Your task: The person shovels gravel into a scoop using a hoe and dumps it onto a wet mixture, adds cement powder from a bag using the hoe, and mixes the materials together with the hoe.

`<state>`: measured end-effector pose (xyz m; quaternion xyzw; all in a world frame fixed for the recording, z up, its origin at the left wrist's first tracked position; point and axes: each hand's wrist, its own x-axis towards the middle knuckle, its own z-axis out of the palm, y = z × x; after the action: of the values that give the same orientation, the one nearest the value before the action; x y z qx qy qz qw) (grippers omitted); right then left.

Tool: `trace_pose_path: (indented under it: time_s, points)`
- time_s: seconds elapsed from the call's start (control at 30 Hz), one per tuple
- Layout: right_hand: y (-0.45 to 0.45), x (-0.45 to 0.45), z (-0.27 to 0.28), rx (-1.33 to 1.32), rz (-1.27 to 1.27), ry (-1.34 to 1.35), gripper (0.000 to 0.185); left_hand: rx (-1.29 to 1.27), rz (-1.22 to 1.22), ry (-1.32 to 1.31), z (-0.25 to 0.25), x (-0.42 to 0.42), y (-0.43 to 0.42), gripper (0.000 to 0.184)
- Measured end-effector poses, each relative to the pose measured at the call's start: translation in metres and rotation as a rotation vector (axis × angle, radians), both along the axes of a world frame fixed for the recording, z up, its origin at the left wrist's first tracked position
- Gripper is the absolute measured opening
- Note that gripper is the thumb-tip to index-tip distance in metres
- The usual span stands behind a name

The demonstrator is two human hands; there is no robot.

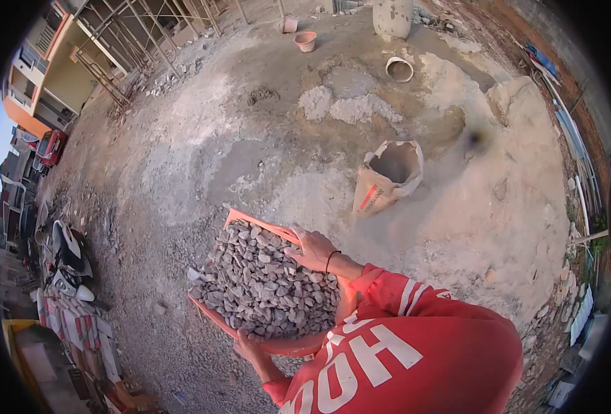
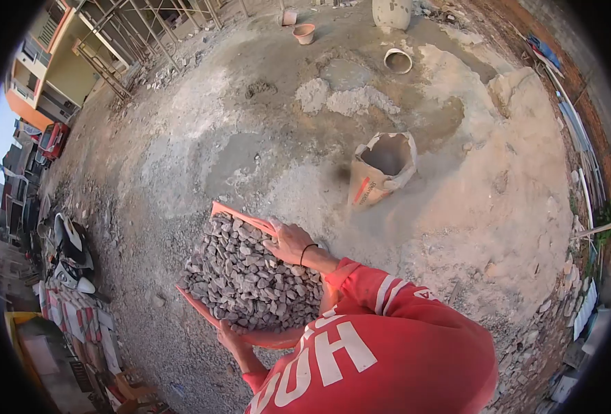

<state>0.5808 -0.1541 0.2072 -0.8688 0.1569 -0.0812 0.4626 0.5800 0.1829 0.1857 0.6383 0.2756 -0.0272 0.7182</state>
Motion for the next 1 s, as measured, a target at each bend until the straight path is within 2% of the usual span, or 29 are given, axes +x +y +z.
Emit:
trace_pose_path:
  time_s: [0.1,0.23,0.37,0.47,0.6,0.63,0.67,0.73,0.77,0.87,1.0]
  points:
    - [-0.067,0.045,0.015,0.073,-0.105,0.068,0.064,-0.048,-0.112,0.000,0.010,0.090,-0.070,0.018]
    - [-0.132,0.082,0.019,0.023,-0.330,0.030,0.065,0.004,-0.326,0.016,0.030,0.182,-0.151,0.017]
    - [-0.203,0.123,0.016,0.044,-0.467,0.115,0.067,0.044,-0.510,0.017,0.010,0.280,-0.235,0.018]
    - [-0.252,0.160,-0.016,-0.083,-0.621,0.138,0.067,0.132,-0.636,0.060,0.017,0.354,-0.308,0.018]
    - [-0.329,0.240,-0.019,0.100,-0.811,0.254,0.068,0.435,-0.903,-0.047,-0.023,0.483,-0.408,0.027]
    - [-0.345,0.260,-0.036,-0.033,-0.874,0.156,0.068,0.519,-0.948,-0.083,-0.024,0.511,-0.440,0.035]
    - [-0.369,0.279,-0.048,0.031,-0.902,0.179,0.069,0.530,-1.008,-0.115,-0.022,0.543,-0.471,0.036]
    - [-0.412,0.316,-0.034,0.166,-0.938,0.246,0.070,0.554,-1.117,-0.151,-0.003,0.597,-0.535,0.039]
    - [-0.427,0.334,-0.023,0.174,-0.973,0.225,0.072,0.641,-1.125,-0.165,-0.014,0.625,-0.560,0.041]
    - [-0.463,0.367,-0.021,0.220,-1.078,0.211,0.068,0.631,-1.319,-0.143,0.038,0.678,-0.635,0.042]
    - [-0.532,0.415,-0.002,0.257,-1.143,0.225,0.063,0.668,-1.396,-0.234,0.042,0.743,-0.730,0.044]
